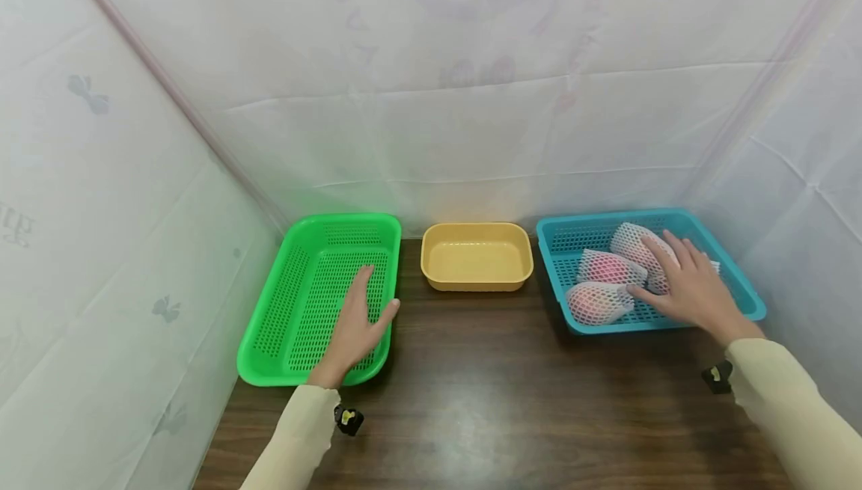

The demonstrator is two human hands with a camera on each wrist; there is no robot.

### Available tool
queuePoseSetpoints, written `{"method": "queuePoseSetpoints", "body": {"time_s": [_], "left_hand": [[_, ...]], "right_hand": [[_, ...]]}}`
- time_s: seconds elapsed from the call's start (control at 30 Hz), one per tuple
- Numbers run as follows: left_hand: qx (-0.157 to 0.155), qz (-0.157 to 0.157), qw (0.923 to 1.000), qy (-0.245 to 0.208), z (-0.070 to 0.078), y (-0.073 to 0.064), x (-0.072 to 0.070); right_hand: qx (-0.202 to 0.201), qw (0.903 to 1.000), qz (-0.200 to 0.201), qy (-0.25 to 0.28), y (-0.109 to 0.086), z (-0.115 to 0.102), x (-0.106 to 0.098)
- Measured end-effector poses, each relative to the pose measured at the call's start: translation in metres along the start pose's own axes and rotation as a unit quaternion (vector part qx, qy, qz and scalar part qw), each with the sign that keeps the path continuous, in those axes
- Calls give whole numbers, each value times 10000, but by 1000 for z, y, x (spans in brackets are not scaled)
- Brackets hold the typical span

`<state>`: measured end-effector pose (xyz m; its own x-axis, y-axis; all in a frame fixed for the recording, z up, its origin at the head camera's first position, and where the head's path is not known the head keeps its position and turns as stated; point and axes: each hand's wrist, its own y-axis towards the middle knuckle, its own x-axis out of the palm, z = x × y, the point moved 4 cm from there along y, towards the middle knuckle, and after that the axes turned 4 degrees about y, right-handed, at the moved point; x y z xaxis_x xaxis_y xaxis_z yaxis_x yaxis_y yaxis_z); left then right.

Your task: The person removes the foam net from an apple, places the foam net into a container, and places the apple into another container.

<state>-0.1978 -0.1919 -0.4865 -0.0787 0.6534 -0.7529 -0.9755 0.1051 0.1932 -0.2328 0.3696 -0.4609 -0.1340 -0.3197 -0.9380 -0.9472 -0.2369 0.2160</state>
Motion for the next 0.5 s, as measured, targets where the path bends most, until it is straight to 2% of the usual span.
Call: {"method": "queuePoseSetpoints", "body": {"time_s": [0.37,0.5], "left_hand": [[-188,-37,9977,-649,26,5,24],[-242,-108,9974,-677,33,7,36]], "right_hand": [[19,9994,-312,133,12,7,-3],[-97,9992,-379,109,16,9,-5]]}}
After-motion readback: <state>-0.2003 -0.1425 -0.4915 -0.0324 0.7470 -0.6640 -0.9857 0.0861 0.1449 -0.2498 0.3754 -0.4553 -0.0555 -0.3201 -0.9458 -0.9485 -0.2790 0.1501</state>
